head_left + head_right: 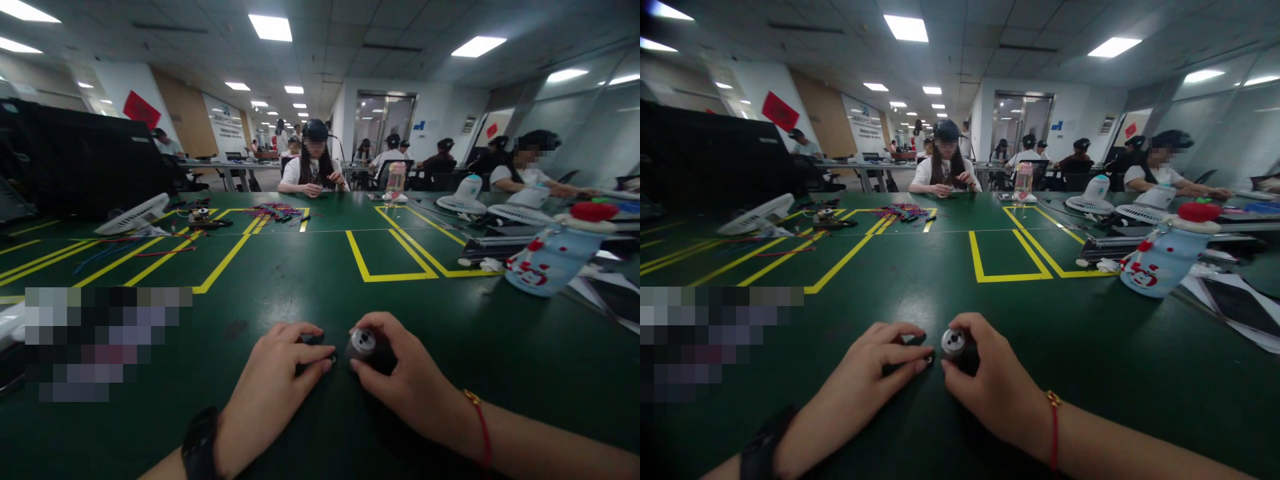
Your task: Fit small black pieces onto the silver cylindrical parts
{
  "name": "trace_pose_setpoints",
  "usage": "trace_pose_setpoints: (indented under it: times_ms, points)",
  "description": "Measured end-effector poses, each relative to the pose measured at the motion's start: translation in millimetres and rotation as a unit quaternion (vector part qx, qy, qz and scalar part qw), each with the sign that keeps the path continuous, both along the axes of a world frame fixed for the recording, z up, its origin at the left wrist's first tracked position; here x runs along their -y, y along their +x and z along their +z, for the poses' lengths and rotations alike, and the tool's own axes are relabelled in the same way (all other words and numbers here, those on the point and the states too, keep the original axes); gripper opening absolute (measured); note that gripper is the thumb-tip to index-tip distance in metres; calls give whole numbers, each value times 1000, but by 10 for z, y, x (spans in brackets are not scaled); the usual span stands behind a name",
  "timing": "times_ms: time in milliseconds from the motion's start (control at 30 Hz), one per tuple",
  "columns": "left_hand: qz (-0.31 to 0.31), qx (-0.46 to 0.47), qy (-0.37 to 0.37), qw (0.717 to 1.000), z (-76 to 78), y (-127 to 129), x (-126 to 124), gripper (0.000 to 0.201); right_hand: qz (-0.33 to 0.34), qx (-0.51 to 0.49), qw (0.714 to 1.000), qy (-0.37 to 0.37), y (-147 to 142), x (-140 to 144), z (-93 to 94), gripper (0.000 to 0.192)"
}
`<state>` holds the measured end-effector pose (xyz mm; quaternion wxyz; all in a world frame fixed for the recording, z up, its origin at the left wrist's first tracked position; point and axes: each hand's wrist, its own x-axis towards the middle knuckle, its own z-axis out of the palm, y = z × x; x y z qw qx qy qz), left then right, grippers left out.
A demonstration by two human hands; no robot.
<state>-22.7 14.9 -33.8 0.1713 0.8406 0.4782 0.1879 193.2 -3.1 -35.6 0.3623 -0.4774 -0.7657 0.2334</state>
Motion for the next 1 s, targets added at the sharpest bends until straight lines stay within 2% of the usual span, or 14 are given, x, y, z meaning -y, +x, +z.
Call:
trace_pose_setpoints:
  times_ms: [100,167,267,367,433,467,533,567,600,667,700,800,900,1000]
  points:
    - [22,37,-41,998,48,-195,12,31,-91,34,994,44,417,-37,6,40]
    - [56,60,-66,994,57,-399,16,33,-181,74,978,64,884,-30,-5,46]
    - [91,83,-84,989,28,-670,0,33,-321,148,934,51,1718,60,-55,52]
    - [104,101,-90,985,1,-767,-26,32,-374,201,905,-10,2354,178,-112,56]
    - [108,109,-92,984,2,-739,-34,31,-382,253,889,23,2465,216,-118,61]
    - [108,109,-93,984,4,-712,-33,31,-390,283,873,75,2403,217,-105,66]
    - [106,108,-91,984,7,-658,-25,31,-370,325,847,199,2061,189,-49,72]
    - [105,107,-89,985,5,-638,-20,31,-331,326,853,237,1803,164,-13,71]
    - [104,107,-86,985,1,-625,-15,30,-270,315,876,245,1507,136,22,65]
    - [102,109,-78,986,-13,-617,-11,30,-102,274,940,174,878,74,74,49]
    - [99,109,-74,986,-20,-622,-12,30,-38,250,959,126,581,42,86,45]
    - [93,108,-67,988,-35,-655,-24,31,75,199,976,43,-64,-48,83,26]
    - [96,109,-72,987,-41,-686,-37,32,84,190,978,30,-157,-96,115,17]
    - [96,108,-82,986,-48,-683,-40,31,-11,207,975,82,316,-85,253,20]
